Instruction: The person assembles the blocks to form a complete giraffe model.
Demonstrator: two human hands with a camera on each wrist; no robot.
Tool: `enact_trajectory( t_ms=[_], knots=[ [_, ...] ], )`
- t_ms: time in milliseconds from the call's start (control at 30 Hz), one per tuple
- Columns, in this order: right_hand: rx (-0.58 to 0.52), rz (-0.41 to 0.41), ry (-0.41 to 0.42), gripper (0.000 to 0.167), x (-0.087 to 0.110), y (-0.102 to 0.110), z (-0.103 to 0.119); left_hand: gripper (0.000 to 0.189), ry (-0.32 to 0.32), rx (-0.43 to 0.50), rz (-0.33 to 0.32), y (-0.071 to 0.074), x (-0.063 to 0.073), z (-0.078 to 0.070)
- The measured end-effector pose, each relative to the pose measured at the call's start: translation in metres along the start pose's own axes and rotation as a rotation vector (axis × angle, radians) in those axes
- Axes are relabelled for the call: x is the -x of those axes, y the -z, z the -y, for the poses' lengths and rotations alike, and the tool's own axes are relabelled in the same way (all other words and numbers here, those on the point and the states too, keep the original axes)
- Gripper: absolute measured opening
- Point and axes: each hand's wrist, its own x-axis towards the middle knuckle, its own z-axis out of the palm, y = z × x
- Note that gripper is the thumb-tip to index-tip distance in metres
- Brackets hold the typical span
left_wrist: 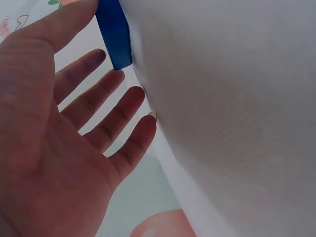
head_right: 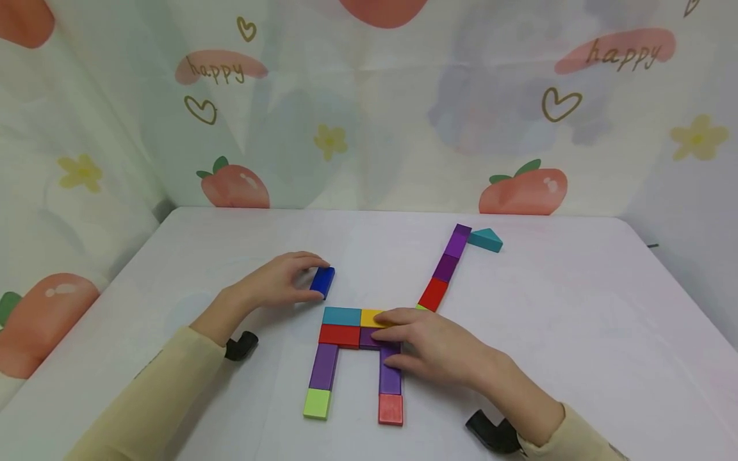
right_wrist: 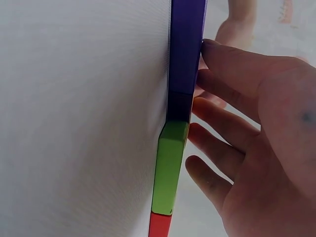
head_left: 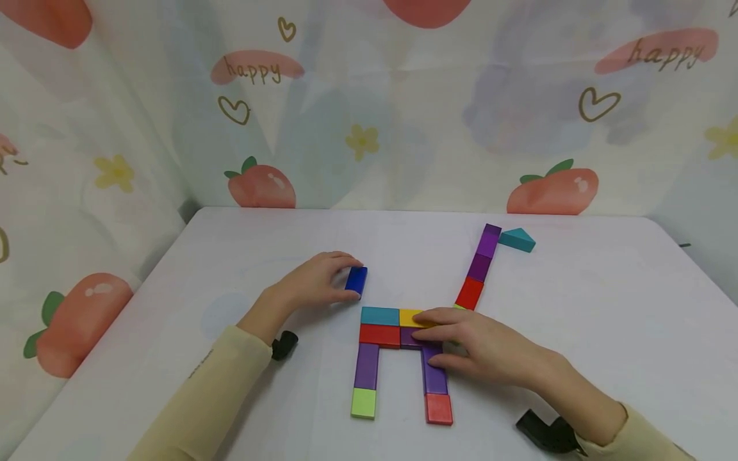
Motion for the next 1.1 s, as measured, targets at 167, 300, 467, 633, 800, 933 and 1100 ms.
enact_trajectory(
  t_ms=[167,300,467,633,800,933,1100],
  knots=[
    [0.009,0.002,0.002,0.045,0.000,0.000,0.000,0.060,0.004,-0.004,0.013,0.001,-0.001,0.000],
    [0.012,-0.003,0.010,0.044,0.000,-0.001,0.000,0.060,0.025,-0.016,0.010,0.001,0.003,0.002],
    [0.009,-0.003,0.009,0.044,0.000,0.000,0.000,0.063,0.047,-0.050,0.006,0.002,0.015,0.006],
    [0.015,-0.011,0.015,0.045,0.000,-0.001,0.000,0.062,0.023,-0.050,-0.001,0.004,0.030,0.011],
    [0.017,-0.015,0.022,0.044,0.000,-0.001,0.000,0.058,0.007,-0.038,-0.007,0.003,0.043,0.013],
    [0.018,-0.019,0.024,0.044,0.000,0.000,0.000,0.048,-0.008,-0.032,-0.021,0.003,0.049,0.014],
    [0.017,-0.020,0.025,0.044,0.001,0.000,0.001,0.036,-0.038,-0.017,-0.023,0.004,0.056,0.014]
  ],
)
